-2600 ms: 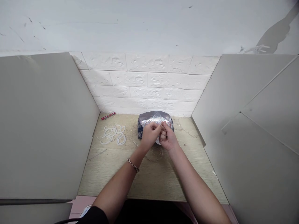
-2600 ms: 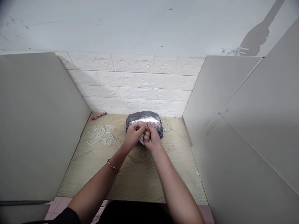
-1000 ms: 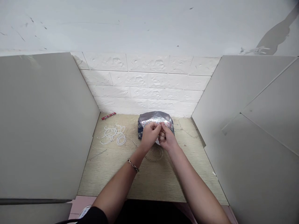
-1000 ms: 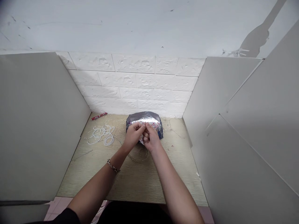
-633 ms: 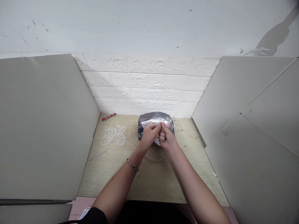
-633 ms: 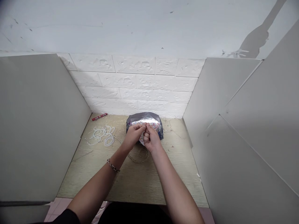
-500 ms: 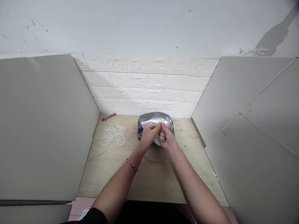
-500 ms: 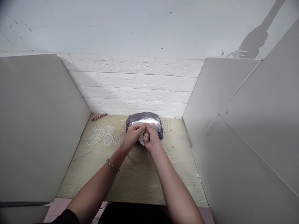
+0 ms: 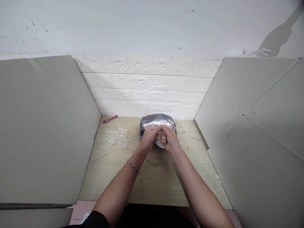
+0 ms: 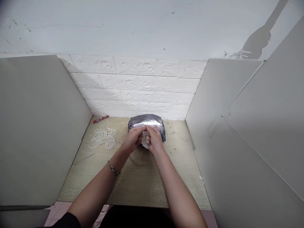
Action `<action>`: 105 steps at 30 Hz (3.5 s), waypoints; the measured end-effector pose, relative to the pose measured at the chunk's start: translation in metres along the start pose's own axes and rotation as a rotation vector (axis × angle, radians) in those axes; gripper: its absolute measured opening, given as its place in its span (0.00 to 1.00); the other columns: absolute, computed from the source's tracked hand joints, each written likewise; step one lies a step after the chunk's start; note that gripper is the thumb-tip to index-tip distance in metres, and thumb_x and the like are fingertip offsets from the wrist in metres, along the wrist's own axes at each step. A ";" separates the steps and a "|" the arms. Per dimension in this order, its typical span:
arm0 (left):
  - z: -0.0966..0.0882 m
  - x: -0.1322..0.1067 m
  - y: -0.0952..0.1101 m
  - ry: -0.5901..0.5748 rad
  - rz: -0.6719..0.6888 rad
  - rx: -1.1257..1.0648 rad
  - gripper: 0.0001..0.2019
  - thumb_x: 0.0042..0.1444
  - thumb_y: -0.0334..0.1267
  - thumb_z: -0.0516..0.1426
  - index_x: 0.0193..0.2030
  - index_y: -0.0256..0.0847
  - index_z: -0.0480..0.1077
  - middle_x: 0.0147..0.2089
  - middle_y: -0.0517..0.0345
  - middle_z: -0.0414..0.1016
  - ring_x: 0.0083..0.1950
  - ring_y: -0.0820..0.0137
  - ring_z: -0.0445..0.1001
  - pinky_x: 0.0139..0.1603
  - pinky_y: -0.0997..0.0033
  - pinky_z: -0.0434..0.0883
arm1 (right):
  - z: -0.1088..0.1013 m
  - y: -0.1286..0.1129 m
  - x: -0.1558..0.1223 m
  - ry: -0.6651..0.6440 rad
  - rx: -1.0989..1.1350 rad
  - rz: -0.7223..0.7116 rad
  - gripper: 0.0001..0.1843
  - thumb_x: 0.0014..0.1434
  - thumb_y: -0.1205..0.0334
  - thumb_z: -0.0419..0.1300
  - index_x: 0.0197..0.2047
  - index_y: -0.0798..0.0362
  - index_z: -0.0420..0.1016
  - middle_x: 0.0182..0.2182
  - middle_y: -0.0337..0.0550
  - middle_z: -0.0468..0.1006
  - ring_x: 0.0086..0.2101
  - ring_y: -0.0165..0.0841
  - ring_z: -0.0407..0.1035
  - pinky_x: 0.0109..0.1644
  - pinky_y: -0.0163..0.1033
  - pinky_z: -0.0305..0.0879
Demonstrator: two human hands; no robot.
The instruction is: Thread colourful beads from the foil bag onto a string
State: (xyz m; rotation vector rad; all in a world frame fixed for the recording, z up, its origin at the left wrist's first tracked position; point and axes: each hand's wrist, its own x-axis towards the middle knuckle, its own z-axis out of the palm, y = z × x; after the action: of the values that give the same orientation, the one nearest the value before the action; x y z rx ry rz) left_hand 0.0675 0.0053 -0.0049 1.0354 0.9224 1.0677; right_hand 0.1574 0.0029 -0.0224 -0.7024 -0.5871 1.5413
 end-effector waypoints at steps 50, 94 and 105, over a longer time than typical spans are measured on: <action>0.001 0.000 0.008 -0.113 -0.147 -0.224 0.05 0.40 0.34 0.54 0.23 0.35 0.60 0.20 0.66 0.58 0.13 0.87 0.47 0.11 0.81 0.40 | -0.003 -0.006 0.005 0.045 0.363 0.237 0.17 0.57 0.64 0.43 0.17 0.55 0.51 0.09 0.30 0.54 0.09 0.16 0.43 0.08 0.22 0.39; 0.002 -0.001 -0.003 0.036 0.408 0.499 0.11 0.47 0.36 0.48 0.21 0.35 0.67 0.23 0.59 0.70 0.27 0.75 0.66 0.29 0.76 0.63 | 0.000 -0.001 -0.001 0.063 0.151 0.112 0.15 0.45 0.51 0.58 0.31 0.54 0.67 0.10 0.26 0.55 0.09 0.16 0.41 0.08 0.22 0.36; 0.002 -0.001 -0.007 0.020 0.444 0.516 0.12 0.49 0.39 0.48 0.23 0.36 0.66 0.25 0.59 0.71 0.29 0.75 0.67 0.31 0.76 0.64 | 0.001 -0.002 -0.001 0.076 0.166 0.110 0.14 0.45 0.52 0.58 0.30 0.54 0.67 0.09 0.25 0.55 0.09 0.16 0.41 0.07 0.23 0.35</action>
State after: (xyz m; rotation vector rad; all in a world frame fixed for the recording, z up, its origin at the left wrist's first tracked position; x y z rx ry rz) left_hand 0.0711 0.0032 -0.0105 1.7177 1.0374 1.2318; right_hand 0.1580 0.0017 -0.0202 -0.6718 -0.3636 1.6366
